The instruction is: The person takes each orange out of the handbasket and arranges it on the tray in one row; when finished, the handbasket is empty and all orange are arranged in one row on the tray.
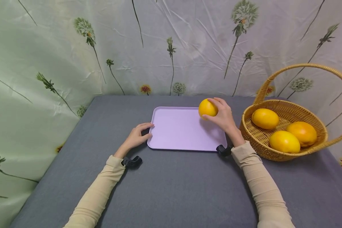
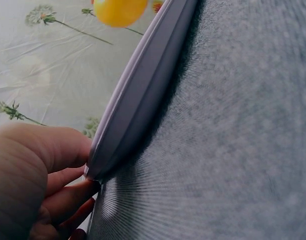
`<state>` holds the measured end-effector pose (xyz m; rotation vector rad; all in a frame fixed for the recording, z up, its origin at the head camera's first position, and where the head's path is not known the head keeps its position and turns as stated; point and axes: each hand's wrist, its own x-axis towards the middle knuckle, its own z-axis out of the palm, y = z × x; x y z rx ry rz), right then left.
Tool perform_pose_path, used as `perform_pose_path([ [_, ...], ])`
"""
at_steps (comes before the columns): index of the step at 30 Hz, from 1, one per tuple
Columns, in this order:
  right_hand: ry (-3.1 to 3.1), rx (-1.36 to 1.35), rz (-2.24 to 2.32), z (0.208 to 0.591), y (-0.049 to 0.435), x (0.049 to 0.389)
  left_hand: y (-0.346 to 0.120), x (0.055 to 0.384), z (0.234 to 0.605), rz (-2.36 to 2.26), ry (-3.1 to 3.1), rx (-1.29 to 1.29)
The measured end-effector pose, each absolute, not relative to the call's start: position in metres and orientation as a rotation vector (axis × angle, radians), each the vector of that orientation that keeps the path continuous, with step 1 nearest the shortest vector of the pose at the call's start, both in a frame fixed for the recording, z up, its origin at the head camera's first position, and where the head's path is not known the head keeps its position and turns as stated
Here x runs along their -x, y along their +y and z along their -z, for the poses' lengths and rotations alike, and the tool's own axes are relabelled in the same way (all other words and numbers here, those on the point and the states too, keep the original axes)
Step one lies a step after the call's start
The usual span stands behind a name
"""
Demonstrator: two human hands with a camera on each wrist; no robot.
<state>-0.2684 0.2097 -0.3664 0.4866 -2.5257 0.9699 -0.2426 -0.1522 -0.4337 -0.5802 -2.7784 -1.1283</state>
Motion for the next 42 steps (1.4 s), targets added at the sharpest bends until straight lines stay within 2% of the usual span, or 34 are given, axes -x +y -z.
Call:
perform_pose_path([
  [7, -2.627, -0.514, -1.007, 0.37, 0.19, 0.285, -0.155, 0.243, 0.434, 1.135, -2.789, 0.563],
  [20, -2.844, -0.398, -1.107, 0.377, 0.164, 0.302, -0.157, 0.245, 0.436, 1.133, -2.786, 0.564],
  [33, -2.866, -0.246, -1.53, 0.382, 0.149, 0.312, -0.154, 0.245, 0.435, 1.165, -2.797, 0.564],
  [42, -2.845, -0.304, -1.591, 0.381, 0.128, 0.316, -0.154, 0.245, 0.434, 1.168, -2.781, 0.56],
])
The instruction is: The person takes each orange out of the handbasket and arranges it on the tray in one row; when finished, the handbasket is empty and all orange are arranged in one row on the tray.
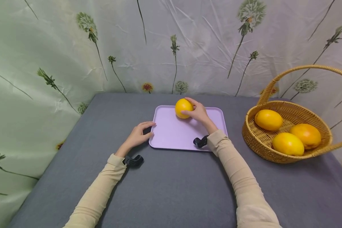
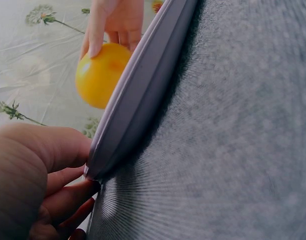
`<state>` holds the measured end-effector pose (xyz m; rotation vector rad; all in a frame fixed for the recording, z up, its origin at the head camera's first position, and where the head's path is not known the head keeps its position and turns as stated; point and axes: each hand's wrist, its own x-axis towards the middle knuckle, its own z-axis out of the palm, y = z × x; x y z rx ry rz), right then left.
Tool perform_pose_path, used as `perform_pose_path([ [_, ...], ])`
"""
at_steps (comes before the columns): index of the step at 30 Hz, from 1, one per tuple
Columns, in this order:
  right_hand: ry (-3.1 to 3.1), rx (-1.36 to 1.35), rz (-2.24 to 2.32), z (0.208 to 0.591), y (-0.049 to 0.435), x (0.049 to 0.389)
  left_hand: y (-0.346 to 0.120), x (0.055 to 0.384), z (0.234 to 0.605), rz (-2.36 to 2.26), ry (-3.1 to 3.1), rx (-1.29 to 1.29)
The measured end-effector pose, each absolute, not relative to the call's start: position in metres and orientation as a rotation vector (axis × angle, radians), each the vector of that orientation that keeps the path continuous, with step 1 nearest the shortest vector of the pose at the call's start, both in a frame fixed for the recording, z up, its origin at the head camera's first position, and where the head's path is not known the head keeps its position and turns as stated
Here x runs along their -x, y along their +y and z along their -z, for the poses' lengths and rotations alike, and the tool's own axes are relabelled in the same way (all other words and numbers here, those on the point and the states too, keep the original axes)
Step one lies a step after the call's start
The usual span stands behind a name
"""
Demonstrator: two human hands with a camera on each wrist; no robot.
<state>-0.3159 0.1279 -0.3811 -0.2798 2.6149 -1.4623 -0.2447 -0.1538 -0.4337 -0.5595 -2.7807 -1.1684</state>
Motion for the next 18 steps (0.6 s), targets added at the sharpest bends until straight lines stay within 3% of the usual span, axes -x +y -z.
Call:
perform_pose_path([
  [18, 2.505, 0.311, 1.521, 0.383, 0.084, 0.321, -0.155, 0.244, 0.432, 1.176, -2.811, 0.565],
])
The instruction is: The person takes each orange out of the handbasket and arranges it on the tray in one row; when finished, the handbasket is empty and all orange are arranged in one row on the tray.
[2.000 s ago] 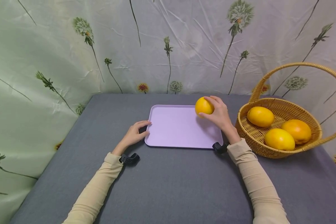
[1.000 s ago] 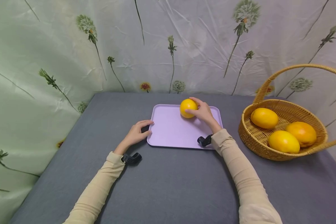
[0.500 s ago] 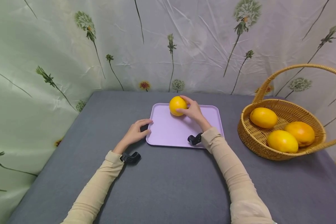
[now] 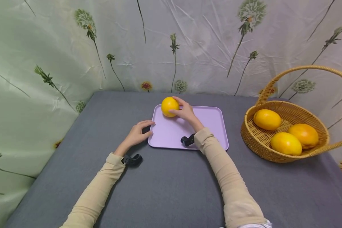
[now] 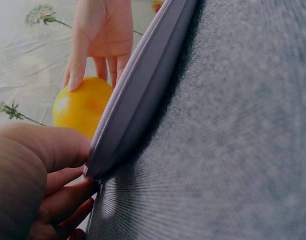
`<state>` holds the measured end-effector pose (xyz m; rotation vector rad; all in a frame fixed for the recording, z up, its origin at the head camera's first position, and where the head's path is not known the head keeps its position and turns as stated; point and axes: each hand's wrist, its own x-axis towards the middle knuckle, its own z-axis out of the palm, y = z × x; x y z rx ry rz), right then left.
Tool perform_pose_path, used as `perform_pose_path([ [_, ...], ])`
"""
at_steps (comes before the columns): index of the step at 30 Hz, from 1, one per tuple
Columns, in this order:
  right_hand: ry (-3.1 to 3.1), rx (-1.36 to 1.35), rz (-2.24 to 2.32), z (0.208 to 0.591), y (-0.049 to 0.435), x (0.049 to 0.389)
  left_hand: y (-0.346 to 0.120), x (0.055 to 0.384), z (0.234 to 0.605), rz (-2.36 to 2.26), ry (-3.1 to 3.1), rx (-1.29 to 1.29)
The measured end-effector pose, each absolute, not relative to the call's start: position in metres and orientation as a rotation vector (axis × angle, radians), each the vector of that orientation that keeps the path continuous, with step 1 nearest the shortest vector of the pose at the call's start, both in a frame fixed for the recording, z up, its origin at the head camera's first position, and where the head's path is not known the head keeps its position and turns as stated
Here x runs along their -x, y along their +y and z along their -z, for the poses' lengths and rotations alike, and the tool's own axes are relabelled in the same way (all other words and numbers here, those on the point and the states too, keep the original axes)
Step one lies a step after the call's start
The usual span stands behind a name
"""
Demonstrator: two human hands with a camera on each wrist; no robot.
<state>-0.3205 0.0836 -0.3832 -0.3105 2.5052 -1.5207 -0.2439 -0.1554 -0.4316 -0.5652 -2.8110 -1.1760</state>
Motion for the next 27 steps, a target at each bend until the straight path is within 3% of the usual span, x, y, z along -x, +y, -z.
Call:
perform_pose_path([
  [27, 2.539, 0.407, 1.483, 0.388, 0.052, 0.322, -0.152, 0.241, 0.429, 1.159, -2.839, 0.555],
])
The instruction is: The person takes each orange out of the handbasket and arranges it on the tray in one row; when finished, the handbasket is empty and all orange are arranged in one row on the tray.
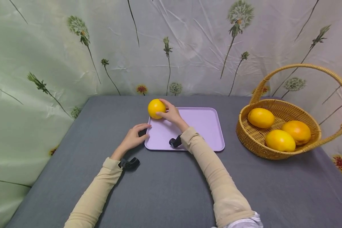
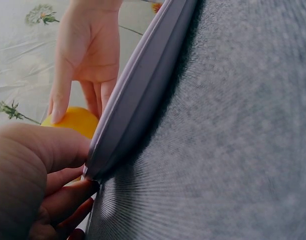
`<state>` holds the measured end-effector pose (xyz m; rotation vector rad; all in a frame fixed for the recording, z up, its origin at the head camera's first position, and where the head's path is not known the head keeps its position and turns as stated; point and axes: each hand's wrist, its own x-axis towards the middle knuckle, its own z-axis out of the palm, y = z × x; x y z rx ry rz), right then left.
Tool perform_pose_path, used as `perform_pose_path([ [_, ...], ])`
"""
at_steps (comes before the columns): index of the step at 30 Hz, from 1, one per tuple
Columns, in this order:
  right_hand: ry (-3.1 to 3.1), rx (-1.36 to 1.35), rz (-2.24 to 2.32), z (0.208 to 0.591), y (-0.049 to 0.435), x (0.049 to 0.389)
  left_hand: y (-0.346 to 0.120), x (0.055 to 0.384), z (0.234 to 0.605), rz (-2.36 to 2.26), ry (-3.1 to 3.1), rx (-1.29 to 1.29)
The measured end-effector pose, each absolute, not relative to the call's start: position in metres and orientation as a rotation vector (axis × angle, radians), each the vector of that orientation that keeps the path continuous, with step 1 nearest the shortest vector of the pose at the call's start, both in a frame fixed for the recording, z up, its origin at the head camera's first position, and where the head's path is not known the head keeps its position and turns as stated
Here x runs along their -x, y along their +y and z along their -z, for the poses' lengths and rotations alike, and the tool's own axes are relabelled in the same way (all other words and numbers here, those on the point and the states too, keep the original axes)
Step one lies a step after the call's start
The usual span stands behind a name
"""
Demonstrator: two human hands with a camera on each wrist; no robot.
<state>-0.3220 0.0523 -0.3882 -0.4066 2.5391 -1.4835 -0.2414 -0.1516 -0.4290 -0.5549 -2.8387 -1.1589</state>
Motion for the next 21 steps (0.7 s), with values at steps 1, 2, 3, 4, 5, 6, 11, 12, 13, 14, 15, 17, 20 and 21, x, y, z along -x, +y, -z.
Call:
perform_pose_path([
  [1, 2.539, 0.401, 1.486, 0.389, 0.051, 0.322, -0.151, 0.242, 0.429, 1.161, -2.843, 0.55],
  [2, 2.541, 0.395, 1.488, 0.389, 0.05, 0.322, -0.151, 0.242, 0.43, 1.164, -2.846, 0.545],
  [3, 2.54, 0.391, 1.493, 0.389, 0.049, 0.322, -0.151, 0.242, 0.43, 1.166, -2.849, 0.54],
  [4, 2.536, 0.388, 1.503, 0.389, 0.049, 0.321, -0.151, 0.242, 0.43, 1.167, -2.851, 0.536],
  [5, 2.531, 0.385, 1.511, 0.389, 0.048, 0.321, -0.151, 0.242, 0.43, 1.167, -2.853, 0.533],
  [6, 2.527, 0.384, 1.516, 0.389, 0.048, 0.321, -0.151, 0.242, 0.43, 1.167, -2.854, 0.53],
  [11, 2.457, 0.383, 1.554, 0.388, 0.054, 0.32, -0.149, 0.243, 0.429, 1.169, -2.852, 0.546],
  [12, 2.438, 0.384, 1.552, 0.387, 0.056, 0.32, -0.149, 0.243, 0.429, 1.171, -2.851, 0.55],
  [13, 2.418, 0.383, 1.55, 0.387, 0.057, 0.32, -0.148, 0.243, 0.429, 1.172, -2.848, 0.558],
  [14, 2.404, 0.386, 1.54, 0.387, 0.059, 0.319, -0.148, 0.242, 0.429, 1.175, -2.849, 0.56],
  [15, 2.391, 0.389, 1.529, 0.387, 0.061, 0.319, -0.148, 0.242, 0.429, 1.18, -2.848, 0.562],
  [17, 2.381, 0.394, 1.503, 0.385, 0.064, 0.318, -0.149, 0.242, 0.429, 1.181, -2.847, 0.559],
  [20, 2.373, 0.408, 1.497, 0.382, 0.07, 0.317, -0.15, 0.241, 0.43, 1.179, -2.847, 0.548],
  [21, 2.37, 0.416, 1.504, 0.381, 0.072, 0.316, -0.151, 0.242, 0.43, 1.177, -2.846, 0.544],
])
